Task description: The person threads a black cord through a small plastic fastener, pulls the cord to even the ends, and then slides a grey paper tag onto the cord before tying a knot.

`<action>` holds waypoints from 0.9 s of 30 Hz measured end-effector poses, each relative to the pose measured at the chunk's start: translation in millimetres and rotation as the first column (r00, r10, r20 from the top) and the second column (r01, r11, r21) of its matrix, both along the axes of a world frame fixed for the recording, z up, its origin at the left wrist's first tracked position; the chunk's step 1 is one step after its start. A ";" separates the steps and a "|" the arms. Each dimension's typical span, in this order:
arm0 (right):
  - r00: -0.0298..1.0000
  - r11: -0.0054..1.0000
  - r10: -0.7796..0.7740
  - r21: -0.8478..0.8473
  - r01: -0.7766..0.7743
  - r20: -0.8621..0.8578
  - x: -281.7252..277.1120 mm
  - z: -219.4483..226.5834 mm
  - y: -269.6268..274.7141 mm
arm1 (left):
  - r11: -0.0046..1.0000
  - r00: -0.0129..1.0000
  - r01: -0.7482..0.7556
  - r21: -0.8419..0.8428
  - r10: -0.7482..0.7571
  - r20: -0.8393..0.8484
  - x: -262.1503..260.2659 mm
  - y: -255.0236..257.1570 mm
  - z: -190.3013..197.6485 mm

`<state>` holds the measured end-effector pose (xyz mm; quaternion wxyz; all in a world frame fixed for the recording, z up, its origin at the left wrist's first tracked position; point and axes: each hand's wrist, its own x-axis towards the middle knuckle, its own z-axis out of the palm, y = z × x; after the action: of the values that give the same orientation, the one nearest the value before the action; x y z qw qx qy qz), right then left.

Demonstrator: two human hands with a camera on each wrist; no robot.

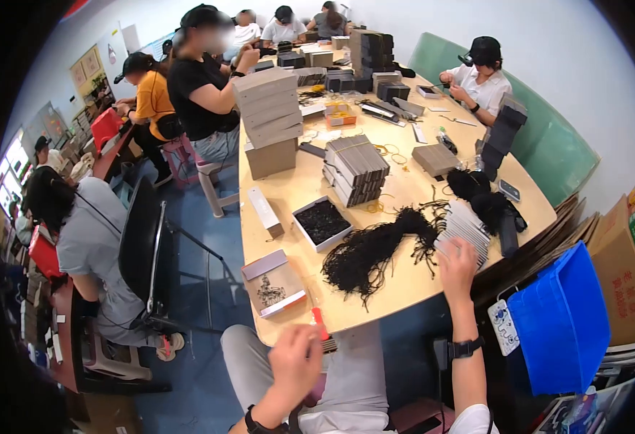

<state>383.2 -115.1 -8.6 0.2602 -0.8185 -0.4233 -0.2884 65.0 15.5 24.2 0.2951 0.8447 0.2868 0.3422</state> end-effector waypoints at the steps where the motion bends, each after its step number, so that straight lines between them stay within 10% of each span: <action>1: 0.953 0.963 0.264 0.099 -0.251 -0.147 -14.1 -3.3 5.6 | 0.996 0.996 -0.082 0.038 0.083 -0.042 -3.2 12.7 -4.1; 5: 0.677 0.744 0.638 0.070 -0.664 -0.366 -88.8 -0.3 34.1 | 0.969 0.972 -0.198 0.145 0.213 -0.096 -16.7 49.3 -8.6; 16: 0.762 0.701 0.647 -0.380 -0.603 -0.014 -119.3 11.6 79.5 | 0.924 0.950 -0.191 0.332 0.259 -0.176 -3.6 103.5 -11.7; 24: 0.676 0.644 0.718 -0.214 -0.735 -0.165 -162.3 30.5 51.1 | 0.938 0.868 0.030 0.347 0.147 -0.474 16.3 128.9 -14.4; 27: 0.486 0.499 0.859 0.053 -0.865 -0.165 -189.3 43.2 41.8 | 0.940 0.848 0.069 0.335 0.122 -0.516 17.8 133.5 -20.1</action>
<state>193.9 -73.3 34.6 0.3891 -0.5229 -0.7573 -0.0413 82.8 149.0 4.1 0.0490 0.9400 0.3053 0.1444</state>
